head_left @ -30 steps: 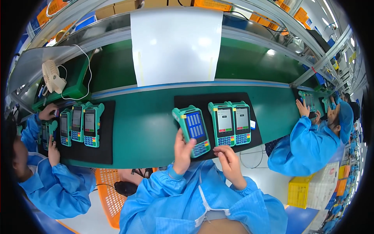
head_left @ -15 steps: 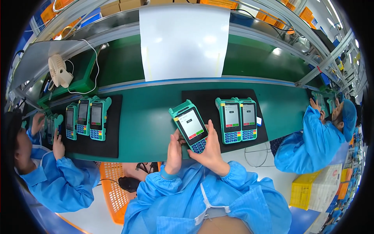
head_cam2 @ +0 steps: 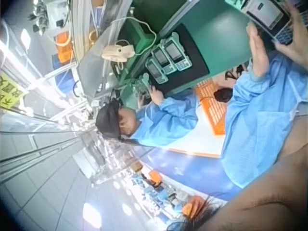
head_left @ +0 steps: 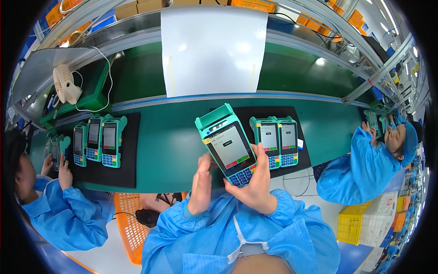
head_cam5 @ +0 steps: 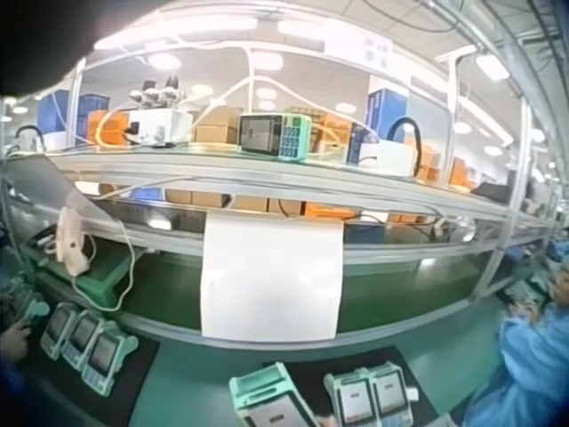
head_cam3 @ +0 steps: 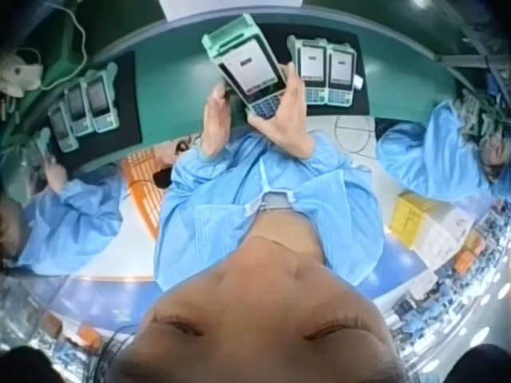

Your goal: The person tests handheld payment terminals by arranging them on a mat, tapping screen buttons, and tracing line patterns across the touchscreens by hand before sliding the devices along the workbench.

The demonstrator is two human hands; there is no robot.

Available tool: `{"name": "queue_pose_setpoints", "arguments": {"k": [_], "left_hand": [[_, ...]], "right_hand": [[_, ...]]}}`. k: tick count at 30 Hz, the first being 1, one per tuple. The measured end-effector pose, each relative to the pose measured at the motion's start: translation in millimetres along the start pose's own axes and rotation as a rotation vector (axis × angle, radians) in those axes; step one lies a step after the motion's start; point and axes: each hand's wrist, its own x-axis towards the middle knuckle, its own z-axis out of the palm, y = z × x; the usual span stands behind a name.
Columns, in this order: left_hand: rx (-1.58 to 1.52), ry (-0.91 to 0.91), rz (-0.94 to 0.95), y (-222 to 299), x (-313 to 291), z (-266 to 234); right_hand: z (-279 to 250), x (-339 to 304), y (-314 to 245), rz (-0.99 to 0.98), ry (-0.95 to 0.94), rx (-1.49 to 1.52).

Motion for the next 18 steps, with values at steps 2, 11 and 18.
{"name": "queue_pose_setpoints", "arguments": {"k": [2, 11, 18], "left_hand": [[0.011, -0.024, 0.041, 5.9, 2.3, 3.1], [0.157, -0.028, 0.084, 19.4, 13.2, 2.2], [0.907, 0.173, 0.102, 38.6, -8.0, -32.4]], "right_hand": [[-3.8, 2.4, -1.9, -0.021, 0.028, 0.005], [-7.0, 18.9, -0.1, -0.068, 0.054, 0.011], [1.8, 24.9, 13.9, 0.168, -0.071, -0.054]]}}
